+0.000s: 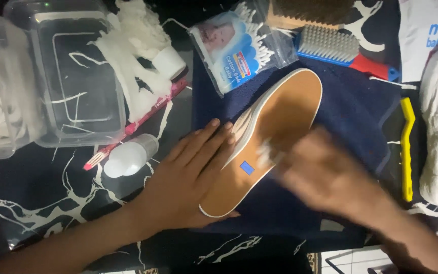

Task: Wiping the inner sole of a shoe with a cotton pad and cleaning solution to remove stains.

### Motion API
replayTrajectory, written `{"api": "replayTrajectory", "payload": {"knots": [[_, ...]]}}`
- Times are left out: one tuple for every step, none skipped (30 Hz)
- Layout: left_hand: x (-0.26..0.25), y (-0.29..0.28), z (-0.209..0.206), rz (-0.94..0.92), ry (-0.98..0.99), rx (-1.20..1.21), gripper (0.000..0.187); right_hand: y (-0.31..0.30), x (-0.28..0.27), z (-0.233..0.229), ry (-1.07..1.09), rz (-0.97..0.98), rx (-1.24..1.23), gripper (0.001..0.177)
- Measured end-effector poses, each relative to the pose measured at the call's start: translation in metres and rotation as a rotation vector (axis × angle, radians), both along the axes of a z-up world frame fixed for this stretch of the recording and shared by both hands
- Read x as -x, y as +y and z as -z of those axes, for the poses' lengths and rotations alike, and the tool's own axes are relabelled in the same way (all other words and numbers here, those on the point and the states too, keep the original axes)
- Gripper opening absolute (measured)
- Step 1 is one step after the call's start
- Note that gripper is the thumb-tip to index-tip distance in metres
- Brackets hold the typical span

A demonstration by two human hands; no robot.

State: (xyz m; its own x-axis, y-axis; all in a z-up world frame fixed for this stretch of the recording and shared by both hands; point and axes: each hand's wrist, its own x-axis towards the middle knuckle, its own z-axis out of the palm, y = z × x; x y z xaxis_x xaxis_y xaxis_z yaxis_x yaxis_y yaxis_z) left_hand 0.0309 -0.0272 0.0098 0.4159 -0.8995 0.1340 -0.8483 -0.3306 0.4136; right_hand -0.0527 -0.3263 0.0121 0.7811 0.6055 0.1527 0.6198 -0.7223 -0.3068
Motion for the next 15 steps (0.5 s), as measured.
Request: {"api": "replayTrajectory", "payload": {"knots": [[0.0, 0.0, 0.001, 0.004, 0.006, 0.025, 0.105, 0.026, -0.013, -0.018, -0.023, -0.117, -0.136, 0.015], [0.0, -0.001, 0.001, 0.014, 0.015, 0.05, 0.102, 0.052, -0.023, -0.036, -0.041, -0.231, -0.272, 0.016], [0.001, -0.001, 0.001, 0.018, 0.016, 0.047, 0.102, 0.049, -0.022, -0.034, -0.041, -0.227, -0.275, 0.016], [0.001, -0.001, 0.002, 0.012, 0.008, 0.029, 0.103, 0.047, -0.02, -0.032, -0.055, -0.24, -0.227, 0.01], [0.001, -0.002, 0.003, 0.007, 0.0, 0.012, 0.104, 0.045, -0.018, -0.031, -0.07, -0.252, -0.18, 0.006], [0.001, -0.003, 0.002, 0.009, 0.001, 0.013, 0.104, 0.022, -0.008, -0.017, -0.068, -0.249, -0.179, 0.006], [0.0, -0.003, 0.002, 0.011, -0.002, 0.015, 0.104, -0.001, 0.003, -0.004, -0.029, -0.171, -0.079, 0.024], [0.0, -0.002, 0.001, 0.009, -0.007, 0.015, 0.105, -0.023, 0.012, 0.009, 0.009, -0.099, 0.018, 0.045], [0.0, -0.002, 0.0, 0.007, -0.008, 0.014, 0.105, -0.016, 0.003, -0.005, 0.008, -0.101, 0.018, 0.045], [0.0, -0.002, -0.001, 0.003, -0.011, 0.008, 0.104, -0.01, -0.007, -0.019, -0.028, 0.071, 0.065, 0.043], [0.0, -0.001, -0.001, 0.0, -0.013, 0.001, 0.104, -0.004, -0.017, -0.032, -0.064, 0.243, 0.112, 0.04], [0.0, -0.001, -0.001, -0.005, -0.012, -0.001, 0.104, -0.002, -0.013, -0.029, -0.063, 0.238, 0.109, 0.04], [0.0, 0.0, -0.001, -0.002, 0.007, 0.011, 0.104, -0.001, -0.01, -0.025, -0.031, 0.235, 0.106, 0.041], [0.0, -0.001, -0.001, 0.005, 0.025, 0.026, 0.103, 0.0, -0.005, -0.021, 0.0, 0.234, 0.105, 0.042], [0.0, -0.001, -0.001, 0.003, 0.025, 0.026, 0.103, 0.007, -0.006, -0.027, 0.0, 0.233, 0.105, 0.042]]}}
